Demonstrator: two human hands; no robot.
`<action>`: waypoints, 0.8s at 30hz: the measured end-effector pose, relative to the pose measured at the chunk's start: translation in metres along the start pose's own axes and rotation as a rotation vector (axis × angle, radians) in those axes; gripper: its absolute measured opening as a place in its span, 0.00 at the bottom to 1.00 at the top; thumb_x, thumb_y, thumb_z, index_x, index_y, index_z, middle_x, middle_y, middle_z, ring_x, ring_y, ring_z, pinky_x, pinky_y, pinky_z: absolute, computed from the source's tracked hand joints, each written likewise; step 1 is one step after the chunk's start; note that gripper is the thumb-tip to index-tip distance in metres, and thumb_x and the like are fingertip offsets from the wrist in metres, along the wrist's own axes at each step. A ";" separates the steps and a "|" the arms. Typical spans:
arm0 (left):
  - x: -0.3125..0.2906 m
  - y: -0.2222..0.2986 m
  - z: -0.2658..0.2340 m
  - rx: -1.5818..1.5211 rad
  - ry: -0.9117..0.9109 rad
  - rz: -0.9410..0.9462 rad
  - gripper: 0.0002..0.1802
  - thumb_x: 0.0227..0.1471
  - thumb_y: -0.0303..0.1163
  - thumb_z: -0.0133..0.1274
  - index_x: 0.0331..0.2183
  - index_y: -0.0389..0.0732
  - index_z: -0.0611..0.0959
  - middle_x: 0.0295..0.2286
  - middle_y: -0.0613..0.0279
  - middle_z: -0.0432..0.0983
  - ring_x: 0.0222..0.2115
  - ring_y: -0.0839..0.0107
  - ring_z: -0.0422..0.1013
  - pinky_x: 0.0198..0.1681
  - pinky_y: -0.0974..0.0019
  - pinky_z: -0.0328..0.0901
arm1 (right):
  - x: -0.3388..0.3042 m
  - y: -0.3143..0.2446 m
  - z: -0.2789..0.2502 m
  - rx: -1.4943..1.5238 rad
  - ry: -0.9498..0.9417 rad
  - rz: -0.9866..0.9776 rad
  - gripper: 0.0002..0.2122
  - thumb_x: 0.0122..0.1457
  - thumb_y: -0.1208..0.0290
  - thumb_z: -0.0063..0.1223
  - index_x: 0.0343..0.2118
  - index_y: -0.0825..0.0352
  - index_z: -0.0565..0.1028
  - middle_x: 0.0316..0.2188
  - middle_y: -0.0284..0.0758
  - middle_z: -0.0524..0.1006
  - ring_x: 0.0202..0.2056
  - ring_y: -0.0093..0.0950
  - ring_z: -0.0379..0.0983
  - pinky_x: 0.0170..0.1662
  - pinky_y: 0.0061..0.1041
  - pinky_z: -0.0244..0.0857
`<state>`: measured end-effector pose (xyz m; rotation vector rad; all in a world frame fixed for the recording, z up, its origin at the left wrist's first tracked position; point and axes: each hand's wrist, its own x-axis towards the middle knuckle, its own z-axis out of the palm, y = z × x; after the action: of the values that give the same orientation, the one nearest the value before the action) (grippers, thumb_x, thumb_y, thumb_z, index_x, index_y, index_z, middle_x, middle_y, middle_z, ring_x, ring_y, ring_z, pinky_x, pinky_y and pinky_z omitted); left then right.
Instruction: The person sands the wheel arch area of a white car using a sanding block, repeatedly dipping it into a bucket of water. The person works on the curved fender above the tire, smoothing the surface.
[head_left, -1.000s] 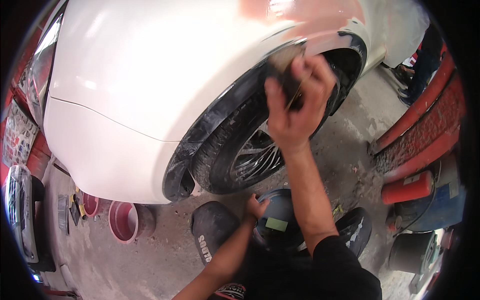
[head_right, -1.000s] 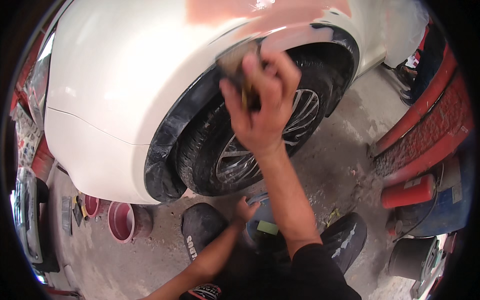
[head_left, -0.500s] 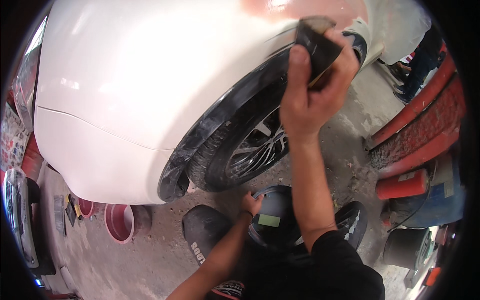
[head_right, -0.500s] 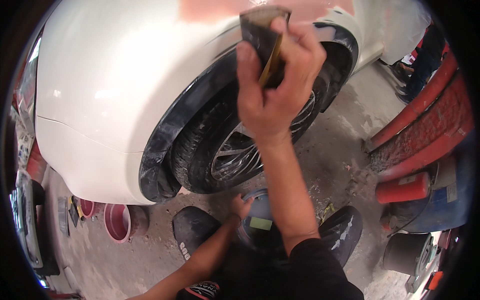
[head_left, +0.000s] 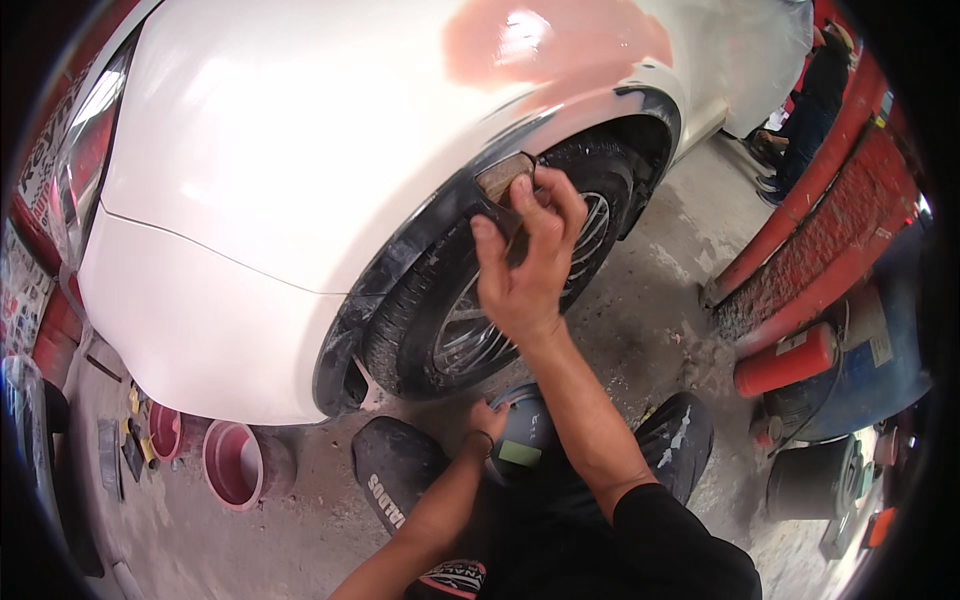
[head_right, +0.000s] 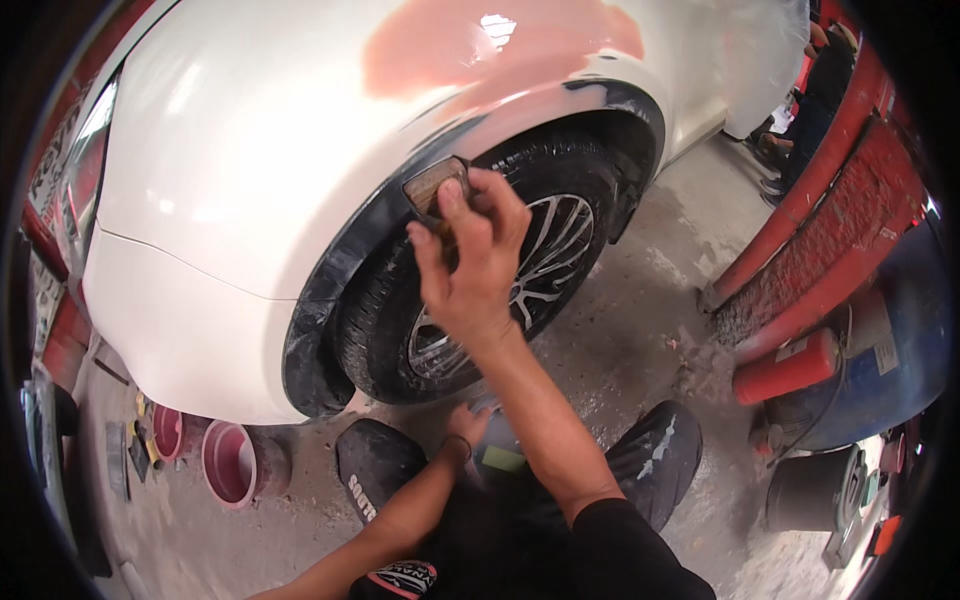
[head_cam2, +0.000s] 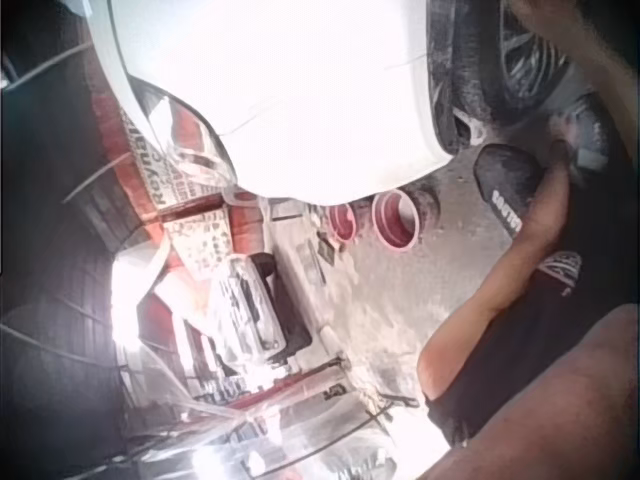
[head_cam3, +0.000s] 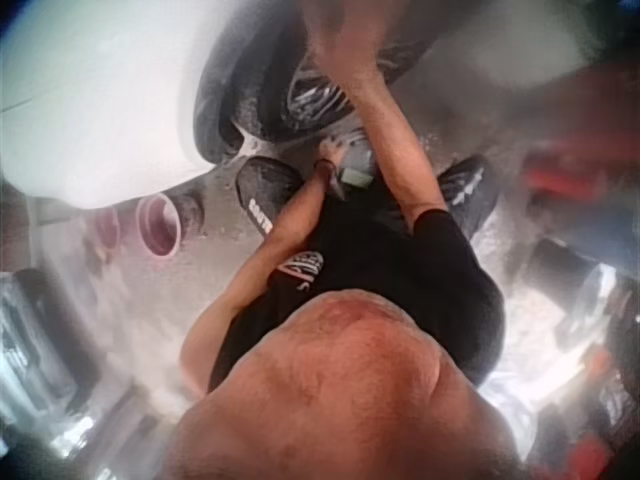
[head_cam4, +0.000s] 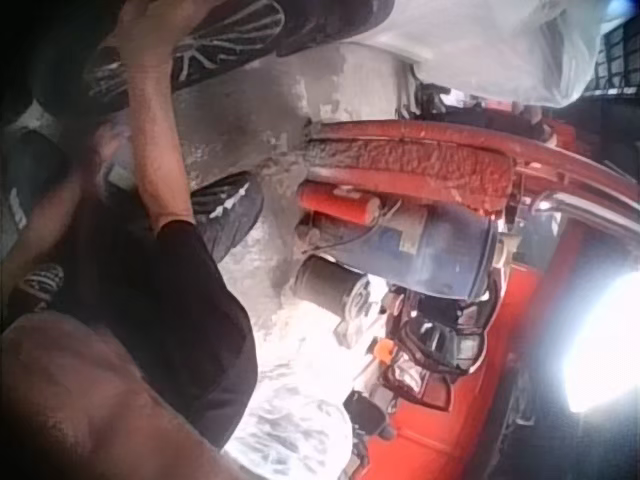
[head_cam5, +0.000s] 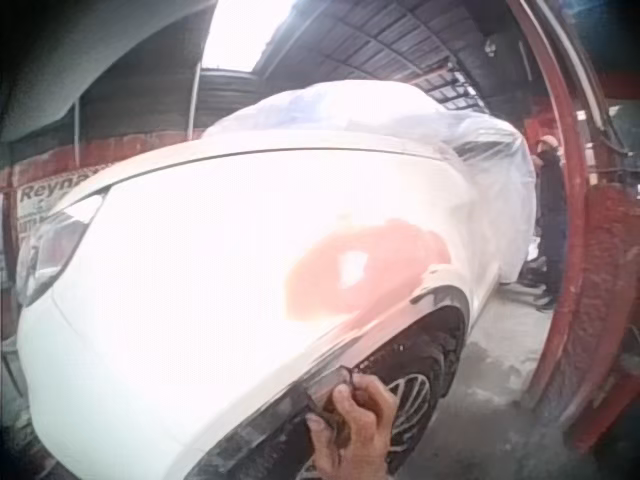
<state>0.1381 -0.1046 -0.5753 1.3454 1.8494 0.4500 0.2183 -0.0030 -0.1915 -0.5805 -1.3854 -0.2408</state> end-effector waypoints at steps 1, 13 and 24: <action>-0.003 0.002 -0.005 0.016 -0.023 -0.006 0.46 0.56 0.59 0.60 0.59 0.26 0.78 0.55 0.30 0.77 0.60 0.40 0.72 0.65 0.50 0.66 | 0.007 0.016 -0.005 -0.062 0.045 -0.054 0.20 0.62 0.79 0.65 0.57 0.68 0.73 0.55 0.47 0.71 0.56 0.45 0.66 0.60 0.40 0.61; -0.007 0.008 -0.009 -0.016 -0.067 -0.033 0.46 0.55 0.57 0.62 0.57 0.23 0.79 0.55 0.29 0.77 0.59 0.40 0.73 0.65 0.51 0.66 | 0.019 0.033 -0.018 -0.150 0.033 -0.150 0.18 0.62 0.78 0.64 0.55 0.69 0.73 0.53 0.46 0.71 0.55 0.43 0.68 0.57 0.39 0.65; -0.017 0.019 -0.019 0.032 -0.109 -0.007 0.47 0.54 0.57 0.62 0.58 0.23 0.78 0.56 0.29 0.76 0.60 0.41 0.73 0.65 0.50 0.66 | 0.012 0.031 -0.017 -0.160 -0.061 -0.220 0.22 0.62 0.76 0.66 0.59 0.65 0.72 0.55 0.47 0.70 0.52 0.43 0.68 0.56 0.39 0.64</action>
<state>0.1380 -0.1095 -0.5439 1.3574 1.7776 0.3381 0.2500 0.0159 -0.1888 -0.5709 -1.4993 -0.5177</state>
